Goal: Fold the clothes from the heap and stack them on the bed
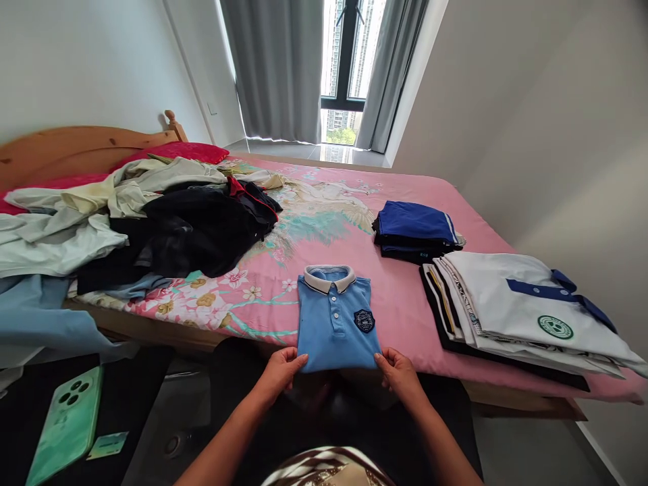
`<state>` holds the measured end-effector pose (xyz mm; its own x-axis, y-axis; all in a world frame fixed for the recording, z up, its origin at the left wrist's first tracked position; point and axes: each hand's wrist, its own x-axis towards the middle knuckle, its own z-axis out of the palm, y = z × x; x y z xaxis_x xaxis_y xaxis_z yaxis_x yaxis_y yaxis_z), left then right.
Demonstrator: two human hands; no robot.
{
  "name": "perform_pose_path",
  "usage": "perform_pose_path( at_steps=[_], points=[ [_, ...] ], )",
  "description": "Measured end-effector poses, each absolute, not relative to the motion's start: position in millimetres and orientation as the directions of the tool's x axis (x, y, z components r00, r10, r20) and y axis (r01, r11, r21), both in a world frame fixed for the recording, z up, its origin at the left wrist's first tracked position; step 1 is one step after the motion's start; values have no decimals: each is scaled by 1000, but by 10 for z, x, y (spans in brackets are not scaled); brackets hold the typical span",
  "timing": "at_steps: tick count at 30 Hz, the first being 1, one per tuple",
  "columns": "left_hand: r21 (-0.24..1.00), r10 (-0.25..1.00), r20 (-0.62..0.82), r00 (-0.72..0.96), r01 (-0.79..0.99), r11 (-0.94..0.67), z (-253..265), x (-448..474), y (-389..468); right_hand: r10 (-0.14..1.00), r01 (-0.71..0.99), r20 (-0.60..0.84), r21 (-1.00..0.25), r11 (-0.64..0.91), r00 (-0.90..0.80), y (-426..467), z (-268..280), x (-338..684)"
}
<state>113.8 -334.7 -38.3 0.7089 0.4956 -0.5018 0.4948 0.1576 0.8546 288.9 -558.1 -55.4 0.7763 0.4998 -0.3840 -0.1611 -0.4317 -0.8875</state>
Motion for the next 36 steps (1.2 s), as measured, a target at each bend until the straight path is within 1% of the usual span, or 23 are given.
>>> perform_pose_path(
  at_steps=[4,8,9,11,13,15,19,22,24,27,31,33,36],
  points=[
    [867,457,-495,739,454,205,-443,1123,-3313,498,-187,-411,-879,-439,764,-5576,-589,2883],
    [859,367,-512,777,464,216,-478,1089,-3321,583,-233,-423,-897,-374,693,-5585,-551,2856],
    [860,360,-511,781,467,206,-469,1085,-3332,593,-245,-426,-899,-363,683,-5583,-533,2848],
    [884,396,-468,790,430,185,-431,1093,-3358,602,-256,-413,-908,-332,684,-5565,-493,2838],
    [921,434,-388,813,350,168,-389,1119,-3383,628,-269,-378,-926,-266,680,-5535,-465,2832],
    [936,449,-350,822,294,192,-382,1144,-3410,646,-298,-365,-930,-215,671,-5513,-467,2826],
    [874,491,-483,725,364,321,-486,1113,-3474,595,-328,-424,-906,-268,683,-5558,-554,2797],
    [827,425,-558,713,432,360,-525,1055,-3472,584,-297,-440,-897,-328,683,-5626,-599,2792],
    [817,381,-567,730,439,373,-481,1056,-3402,595,-238,-447,-886,-398,668,-5637,-579,2834],
    [825,352,-530,772,372,425,-377,1149,-3180,615,-161,-458,-865,-475,642,-5568,-477,2987],
    [774,291,-563,774,371,512,-305,1369,-2822,621,-140,-410,-889,-436,668,-5376,-317,3279],
    [780,272,-564,780,394,486,-291,1484,-2691,612,-148,-401,-895,-421,681,-5273,-276,3412],
    [803,277,-562,779,433,410,-265,1659,-2576,620,-159,-384,-908,-387,684,-5125,-280,3569]
  ],
)
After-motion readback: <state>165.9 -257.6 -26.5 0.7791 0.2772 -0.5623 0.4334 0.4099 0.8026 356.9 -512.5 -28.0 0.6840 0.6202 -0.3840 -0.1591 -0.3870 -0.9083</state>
